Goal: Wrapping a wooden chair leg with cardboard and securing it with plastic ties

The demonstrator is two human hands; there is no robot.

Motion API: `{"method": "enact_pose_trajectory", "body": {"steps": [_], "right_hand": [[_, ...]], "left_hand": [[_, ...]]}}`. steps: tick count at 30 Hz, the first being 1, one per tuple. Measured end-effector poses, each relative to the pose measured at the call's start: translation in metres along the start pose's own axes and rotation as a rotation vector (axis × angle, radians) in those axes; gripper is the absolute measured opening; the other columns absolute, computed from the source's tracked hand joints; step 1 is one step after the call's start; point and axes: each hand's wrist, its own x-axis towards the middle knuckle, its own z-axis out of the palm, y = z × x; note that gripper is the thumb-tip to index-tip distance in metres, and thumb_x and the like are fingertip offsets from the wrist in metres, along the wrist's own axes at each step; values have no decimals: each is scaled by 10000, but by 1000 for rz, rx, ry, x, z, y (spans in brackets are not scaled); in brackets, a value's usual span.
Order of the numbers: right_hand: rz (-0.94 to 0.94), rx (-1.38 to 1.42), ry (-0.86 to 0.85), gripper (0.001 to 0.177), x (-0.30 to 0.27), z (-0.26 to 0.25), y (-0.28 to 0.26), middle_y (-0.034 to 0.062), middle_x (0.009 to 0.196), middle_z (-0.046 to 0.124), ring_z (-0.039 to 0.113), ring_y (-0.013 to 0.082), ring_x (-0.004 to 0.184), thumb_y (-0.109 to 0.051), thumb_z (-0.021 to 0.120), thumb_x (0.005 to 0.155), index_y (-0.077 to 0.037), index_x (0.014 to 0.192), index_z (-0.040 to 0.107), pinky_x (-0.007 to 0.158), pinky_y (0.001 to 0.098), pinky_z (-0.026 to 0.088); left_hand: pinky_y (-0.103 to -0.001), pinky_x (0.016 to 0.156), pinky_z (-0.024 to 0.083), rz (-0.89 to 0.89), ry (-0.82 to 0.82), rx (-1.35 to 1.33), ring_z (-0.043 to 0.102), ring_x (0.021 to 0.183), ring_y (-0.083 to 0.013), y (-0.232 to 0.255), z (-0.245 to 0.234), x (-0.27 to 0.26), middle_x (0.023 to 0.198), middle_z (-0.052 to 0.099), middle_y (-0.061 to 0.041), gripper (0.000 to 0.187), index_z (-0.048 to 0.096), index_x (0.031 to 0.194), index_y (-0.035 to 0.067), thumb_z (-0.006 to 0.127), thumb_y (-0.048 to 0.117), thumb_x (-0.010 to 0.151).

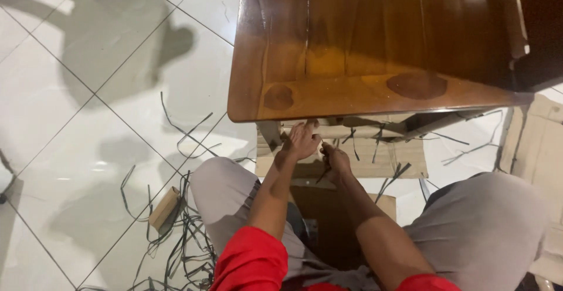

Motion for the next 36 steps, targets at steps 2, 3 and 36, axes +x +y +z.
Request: {"method": "enact_pose_trajectory", "body": {"steps": [2, 3, 36], "right_hand": [[7, 70, -41, 153, -8, 14, -11, 13, 731, 564, 434, 74, 544, -166, 631, 983, -16, 954, 624, 472, 207, 289], [11, 68, -45, 153, -7, 18, -14, 13, 731, 564, 434, 74, 544, -166, 631, 983, -16, 954, 624, 472, 207, 289], [203, 385, -338, 137, 9, 19, -7, -51, 816, 379, 369, 58, 593, -275, 604, 908, -200, 1022, 586, 438, 177, 234]], "left_hand": [[-566, 927, 515, 88, 100, -167, 687, 957, -503, 17, -25, -8, 874, 685, -297, 200, 588, 1109, 49, 538, 131, 934], [-566, 927, 515, 82, 102, -164, 687, 957, -503, 21, -27, -9, 874, 685, -297, 200, 588, 1109, 49, 538, 131, 934], [-504, 795, 578, -92, 386, -300, 723, 853, -409, 40, -23, -5, 828, 728, -164, 190, 757, 877, 24, 707, 208, 878]]}}
